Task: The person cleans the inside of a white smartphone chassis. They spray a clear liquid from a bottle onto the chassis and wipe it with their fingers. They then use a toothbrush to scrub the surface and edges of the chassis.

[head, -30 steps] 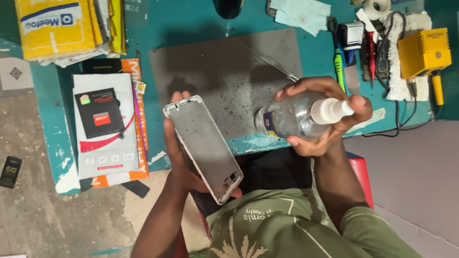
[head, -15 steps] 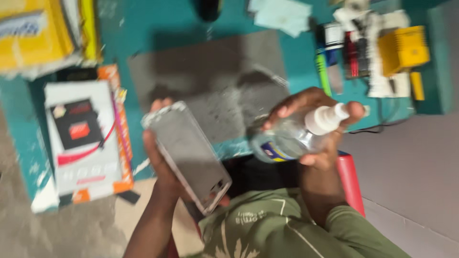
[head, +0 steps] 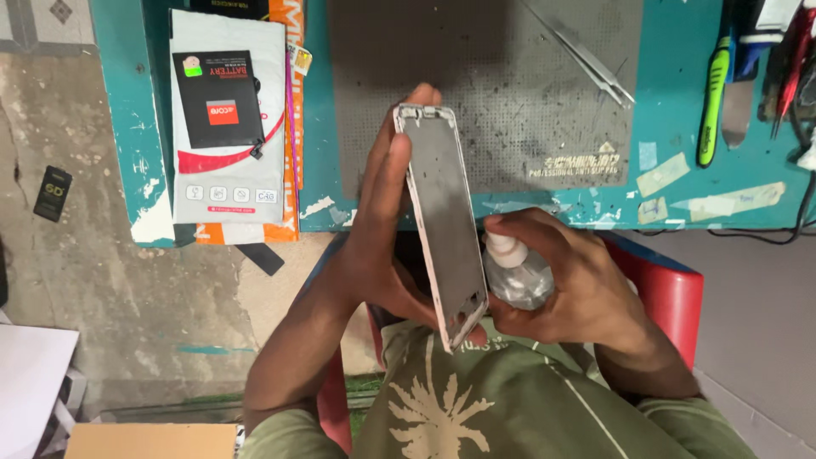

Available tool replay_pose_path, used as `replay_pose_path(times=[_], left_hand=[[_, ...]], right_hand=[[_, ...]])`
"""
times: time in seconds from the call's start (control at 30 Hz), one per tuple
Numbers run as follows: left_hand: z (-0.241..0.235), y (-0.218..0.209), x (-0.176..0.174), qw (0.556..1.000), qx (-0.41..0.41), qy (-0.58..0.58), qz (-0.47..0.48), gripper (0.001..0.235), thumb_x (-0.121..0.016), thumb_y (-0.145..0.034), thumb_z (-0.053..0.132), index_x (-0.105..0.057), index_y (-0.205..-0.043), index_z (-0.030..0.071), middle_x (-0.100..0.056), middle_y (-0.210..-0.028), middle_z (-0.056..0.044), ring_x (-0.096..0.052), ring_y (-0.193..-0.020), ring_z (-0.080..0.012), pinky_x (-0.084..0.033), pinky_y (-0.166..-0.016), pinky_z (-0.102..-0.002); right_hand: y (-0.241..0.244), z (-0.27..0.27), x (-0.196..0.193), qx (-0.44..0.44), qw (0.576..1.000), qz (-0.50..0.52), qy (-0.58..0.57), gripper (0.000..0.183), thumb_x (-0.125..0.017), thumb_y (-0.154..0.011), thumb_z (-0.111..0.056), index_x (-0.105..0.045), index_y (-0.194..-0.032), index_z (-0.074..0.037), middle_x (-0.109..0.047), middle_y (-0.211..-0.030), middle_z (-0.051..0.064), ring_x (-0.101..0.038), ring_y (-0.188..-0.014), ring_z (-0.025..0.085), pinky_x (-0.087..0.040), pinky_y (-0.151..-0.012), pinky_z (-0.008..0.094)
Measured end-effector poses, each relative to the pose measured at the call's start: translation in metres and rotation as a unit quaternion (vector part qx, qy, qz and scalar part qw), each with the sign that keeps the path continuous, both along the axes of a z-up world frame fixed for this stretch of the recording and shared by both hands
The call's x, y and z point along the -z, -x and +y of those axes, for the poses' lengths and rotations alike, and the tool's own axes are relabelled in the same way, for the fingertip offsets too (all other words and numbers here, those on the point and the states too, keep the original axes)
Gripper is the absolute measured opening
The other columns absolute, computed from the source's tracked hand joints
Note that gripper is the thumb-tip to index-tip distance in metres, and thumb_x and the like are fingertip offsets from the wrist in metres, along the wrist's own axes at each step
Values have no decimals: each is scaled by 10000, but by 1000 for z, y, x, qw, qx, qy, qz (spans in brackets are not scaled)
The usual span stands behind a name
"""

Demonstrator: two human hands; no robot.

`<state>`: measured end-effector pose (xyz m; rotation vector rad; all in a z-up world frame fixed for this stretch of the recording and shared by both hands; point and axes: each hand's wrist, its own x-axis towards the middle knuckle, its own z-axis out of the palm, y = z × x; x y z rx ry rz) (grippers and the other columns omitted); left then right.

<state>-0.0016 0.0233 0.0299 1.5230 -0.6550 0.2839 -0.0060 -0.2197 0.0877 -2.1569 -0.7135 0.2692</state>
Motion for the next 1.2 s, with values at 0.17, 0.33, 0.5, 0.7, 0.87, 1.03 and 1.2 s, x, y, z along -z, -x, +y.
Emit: replay_pose_path(times=[0.17,0.33,0.5,0.7,0.87,1.03,1.2], left_hand=[[-1,-3,0,1000,-1,-8,-20,1551,-1073,-588,534,-47,-1700,191,-52,-1721,-243,-120,-1603,-401,-177,-1302,-495],[-1,-4,0,1000,1,-20,-6,1543,-1067,-577,540,-55,-1679,160,-64,-1702,-260,-115,-1598,-413,-174,-1295,-496],[-3,-4,1,1000,2,-23,3,1544,-1069,-583,533,-56,-1687,162,-67,-1717,-256,-123,-1617,-406,-171,-1303,-490],[-4,-3,2,1000,6,-11,0,1543,-1075,-584,520,-56,-1687,164,-64,-1712,-261,-136,-1597,-406,-188,-1302,-498],[-4,-3,0,1000,8,-7,-3,1532,-1070,-599,520,-52,-1685,159,-48,-1721,-270,-125,-1609,-422,-181,-1301,-506],[-5,-4,0,1000,9,-7,-4,1531,-1073,-603,515,-53,-1692,173,-46,-1700,-252,-119,-1584,-401,-176,-1308,-496],[-3,-2,0,1000,8,-19,0,1527,-1073,-605,523,-53,-1687,176,-49,-1701,-244,-107,-1585,-391,-170,-1307,-494]], right_hand=[[6,-1,14,11,998,-33,-54,781,-928,-644,-132,-535,-1306,2,-674,-1233,210,-727,-1109,320,-600,-935,389],[7,-4,20,6,995,-58,-82,777,-945,-664,-143,-528,-1304,1,-675,-1225,209,-728,-1122,322,-606,-957,392],[7,-7,21,2,997,-48,-64,801,-928,-654,-138,-523,-1326,26,-684,-1214,214,-737,-1098,313,-605,-933,374],[7,-8,23,15,997,-42,-71,810,-944,-644,-156,-526,-1317,15,-681,-1216,220,-736,-1098,304,-604,-944,375],[6,-9,25,-7,996,-39,-78,800,-935,-658,-149,-529,-1324,30,-680,-1215,221,-734,-1114,315,-608,-950,371],[7,-12,28,11,995,-62,-78,774,-944,-664,-182,-533,-1286,26,-686,-1209,228,-735,-1104,308,-606,-937,385],[12,-13,28,-1,989,-26,-145,839,-931,-721,-111,-438,-1393,-21,-681,-1223,188,-723,-1118,268,-602,-980,371]])
